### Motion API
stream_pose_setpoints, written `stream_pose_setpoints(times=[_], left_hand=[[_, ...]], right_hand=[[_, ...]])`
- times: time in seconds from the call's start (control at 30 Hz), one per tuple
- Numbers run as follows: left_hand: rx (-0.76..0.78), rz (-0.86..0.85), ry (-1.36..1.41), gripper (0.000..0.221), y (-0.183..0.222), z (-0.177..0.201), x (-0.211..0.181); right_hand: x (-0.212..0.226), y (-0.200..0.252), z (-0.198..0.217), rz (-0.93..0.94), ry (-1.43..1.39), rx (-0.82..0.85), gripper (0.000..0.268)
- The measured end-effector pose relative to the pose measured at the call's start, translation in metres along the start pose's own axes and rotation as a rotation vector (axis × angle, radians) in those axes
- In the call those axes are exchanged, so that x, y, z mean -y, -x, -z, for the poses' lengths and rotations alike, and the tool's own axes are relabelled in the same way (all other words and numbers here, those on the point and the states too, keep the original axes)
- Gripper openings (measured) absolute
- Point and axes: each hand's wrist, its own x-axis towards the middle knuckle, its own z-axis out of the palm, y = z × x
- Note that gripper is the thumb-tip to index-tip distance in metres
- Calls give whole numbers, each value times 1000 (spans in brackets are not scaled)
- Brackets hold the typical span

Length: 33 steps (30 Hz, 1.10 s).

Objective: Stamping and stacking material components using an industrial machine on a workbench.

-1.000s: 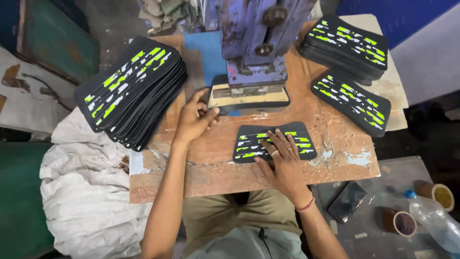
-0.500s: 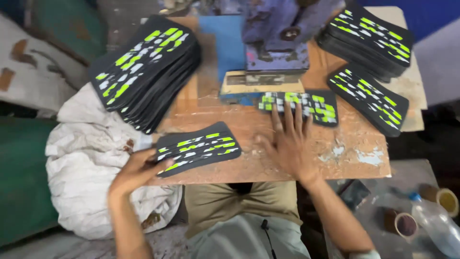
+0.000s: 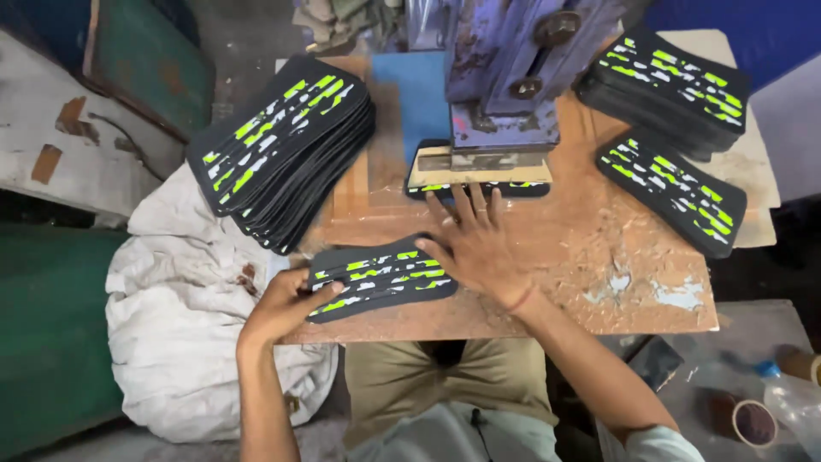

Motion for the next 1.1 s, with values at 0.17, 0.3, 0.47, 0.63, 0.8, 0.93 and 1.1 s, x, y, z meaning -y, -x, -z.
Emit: stream_pose_setpoints(times=[0.17, 0.3, 0.47, 0.63, 0.8, 0.93, 1.1], left_hand=[[-8, 101, -15, 28, 16, -9, -20], [3, 16, 12, 24, 11, -7, -7], [-41, 9, 46, 21, 18, -7, 9], [-186, 14, 6, 21, 38, -23, -6], [-606, -242, 6, 21, 40, -1, -71], [-744, -571, 26, 22, 0, 46, -132], [-723, -754, -3, 40, -14, 39, -163]], right_hand=[[0, 64, 20, 56, -164, 20, 67], [6, 88, 27, 16, -158, -2, 66], [13, 96, 31, -67, -160, 47, 61], [10, 103, 34, -69, -187, 54, 60], [-95, 122, 38, -59, -260, 6, 60], [-172, 96, 84, -265, 248, -304, 74], [-162, 113, 82, -340, 56, -152, 36]])
